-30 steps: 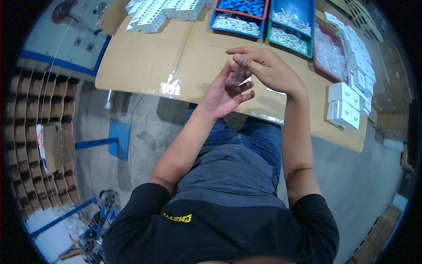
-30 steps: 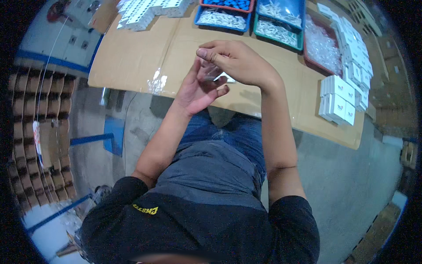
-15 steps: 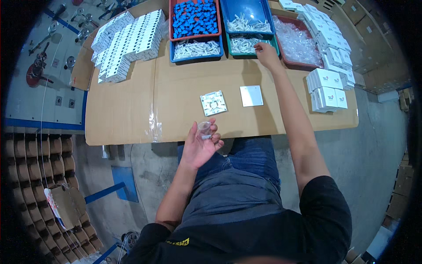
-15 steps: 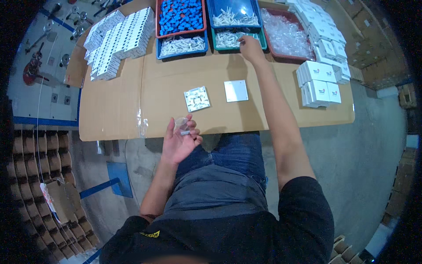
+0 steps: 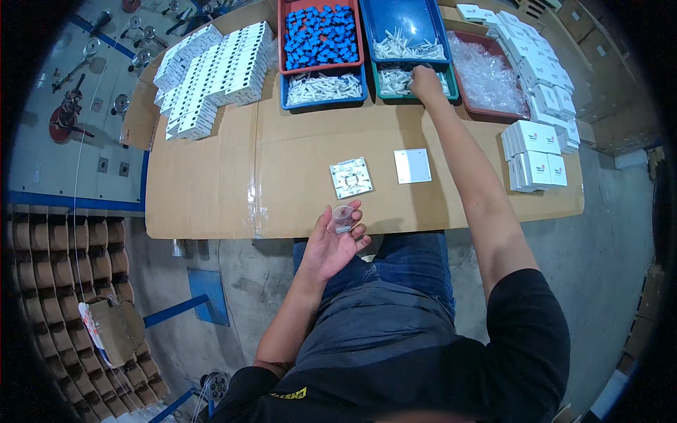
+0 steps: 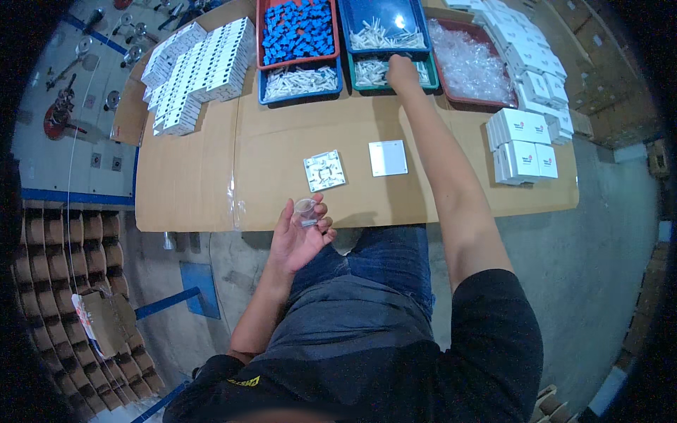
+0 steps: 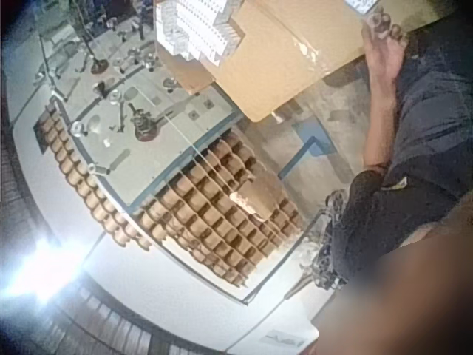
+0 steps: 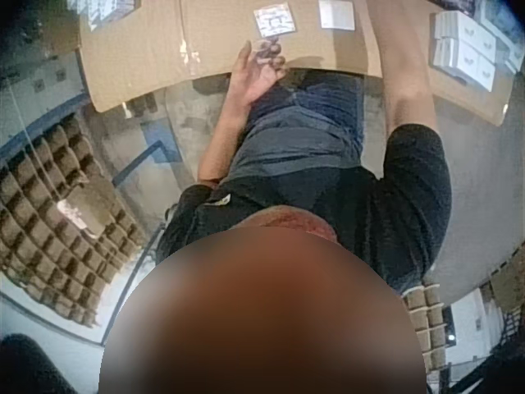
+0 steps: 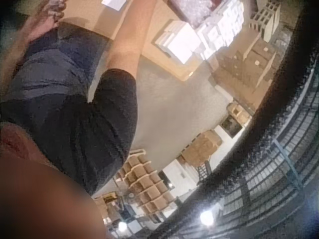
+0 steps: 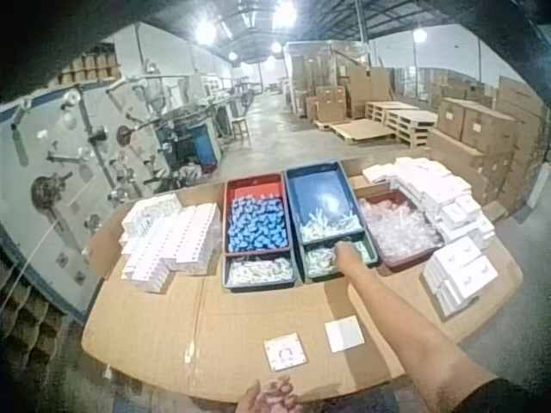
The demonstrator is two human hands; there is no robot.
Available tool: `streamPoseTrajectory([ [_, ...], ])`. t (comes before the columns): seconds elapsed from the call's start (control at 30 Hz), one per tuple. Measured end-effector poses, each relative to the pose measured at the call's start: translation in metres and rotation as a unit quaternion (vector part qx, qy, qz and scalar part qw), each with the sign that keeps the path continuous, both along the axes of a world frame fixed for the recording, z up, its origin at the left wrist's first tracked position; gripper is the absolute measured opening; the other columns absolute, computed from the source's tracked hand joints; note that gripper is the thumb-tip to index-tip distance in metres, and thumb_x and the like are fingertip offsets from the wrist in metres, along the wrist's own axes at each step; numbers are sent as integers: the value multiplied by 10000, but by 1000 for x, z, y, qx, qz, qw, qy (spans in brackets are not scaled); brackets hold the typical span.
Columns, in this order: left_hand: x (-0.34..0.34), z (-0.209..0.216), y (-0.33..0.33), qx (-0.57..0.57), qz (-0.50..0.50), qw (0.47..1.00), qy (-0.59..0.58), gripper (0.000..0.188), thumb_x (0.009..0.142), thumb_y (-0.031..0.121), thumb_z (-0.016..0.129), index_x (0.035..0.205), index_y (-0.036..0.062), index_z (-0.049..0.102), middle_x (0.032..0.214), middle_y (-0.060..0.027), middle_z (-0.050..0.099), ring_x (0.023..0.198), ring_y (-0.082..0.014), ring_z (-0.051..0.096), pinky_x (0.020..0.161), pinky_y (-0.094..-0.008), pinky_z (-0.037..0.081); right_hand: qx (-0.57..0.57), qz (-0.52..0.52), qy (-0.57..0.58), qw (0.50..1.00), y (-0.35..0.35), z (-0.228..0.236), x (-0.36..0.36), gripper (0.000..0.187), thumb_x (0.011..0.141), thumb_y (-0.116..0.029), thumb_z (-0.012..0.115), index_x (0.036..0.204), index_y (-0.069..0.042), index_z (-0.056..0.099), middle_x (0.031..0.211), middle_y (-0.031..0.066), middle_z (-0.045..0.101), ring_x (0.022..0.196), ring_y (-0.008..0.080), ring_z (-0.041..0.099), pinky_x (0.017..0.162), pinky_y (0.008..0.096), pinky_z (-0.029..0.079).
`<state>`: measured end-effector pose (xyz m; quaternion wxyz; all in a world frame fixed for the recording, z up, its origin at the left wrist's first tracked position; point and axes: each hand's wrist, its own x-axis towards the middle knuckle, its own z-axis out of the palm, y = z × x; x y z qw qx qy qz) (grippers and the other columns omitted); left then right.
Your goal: The person is assembling electronic components, specifically switches or breakers, by placing small internal parts into the plastic housing.
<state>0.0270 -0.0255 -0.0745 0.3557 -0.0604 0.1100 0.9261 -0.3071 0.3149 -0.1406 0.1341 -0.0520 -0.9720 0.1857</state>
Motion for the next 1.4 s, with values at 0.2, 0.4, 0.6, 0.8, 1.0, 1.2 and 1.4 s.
streamPoseTrajectory([
  [0.2,0,-3,4,-3,-5,1000,-3,555,1039,500,502,1391,71,525,1118,-36,602,965,-191,557,934,-409,461,-45,37,-12,998,18,11,19,157,819,-209,768,858,-59,745,941,206,728,919,391,702,827,462,554],
  [0.4,1,2,8,-3,-15,1000,-11,563,1046,488,486,1402,53,509,1118,-44,599,956,-195,558,915,-410,469,-131,4,-8,991,39,19,22,327,822,-361,816,862,-42,754,868,180,733,828,333,708,773,422,537],
  [0.6,3,7,10,-11,-15,1000,2,573,1041,489,496,1410,50,501,1118,-43,594,940,-189,552,910,-402,471,-277,-35,-40,959,41,28,18,473,830,-481,813,745,-23,729,752,109,708,728,230,664,734,378,513],
  [0.8,6,14,12,-18,-16,1000,9,580,1039,462,527,1418,25,497,1112,-34,594,936,-166,565,905,-385,485,-287,-79,-15,954,50,14,25,524,808,-516,836,673,-33,686,561,9,564,486,115,457,473,310,353],
  [1.0,9,13,11,-15,-26,1000,8,582,1038,496,504,1419,55,498,1116,-32,597,944,-181,547,909,-395,469,-468,-79,-68,878,54,32,40,485,819,-504,833,759,-43,699,607,-13,541,489,93,434,450,277,322],
  [1.2,12,13,10,-3,-26,1000,13,573,1043,491,496,1409,51,508,1116,-33,597,942,-183,552,912,-399,468,-817,145,35,557,24,119,72,366,913,-383,759,881,-60,589,766,-42,487,588,42,365,487,217,245],
  [1.4,11,14,15,-7,-26,1000,11,573,1044,493,492,1406,49,512,1116,-37,600,936,-184,565,906,-403,472,-814,176,58,550,3,159,114,372,925,-401,730,921,-47,614,774,-29,487,618,59,387,511,217,272],
])
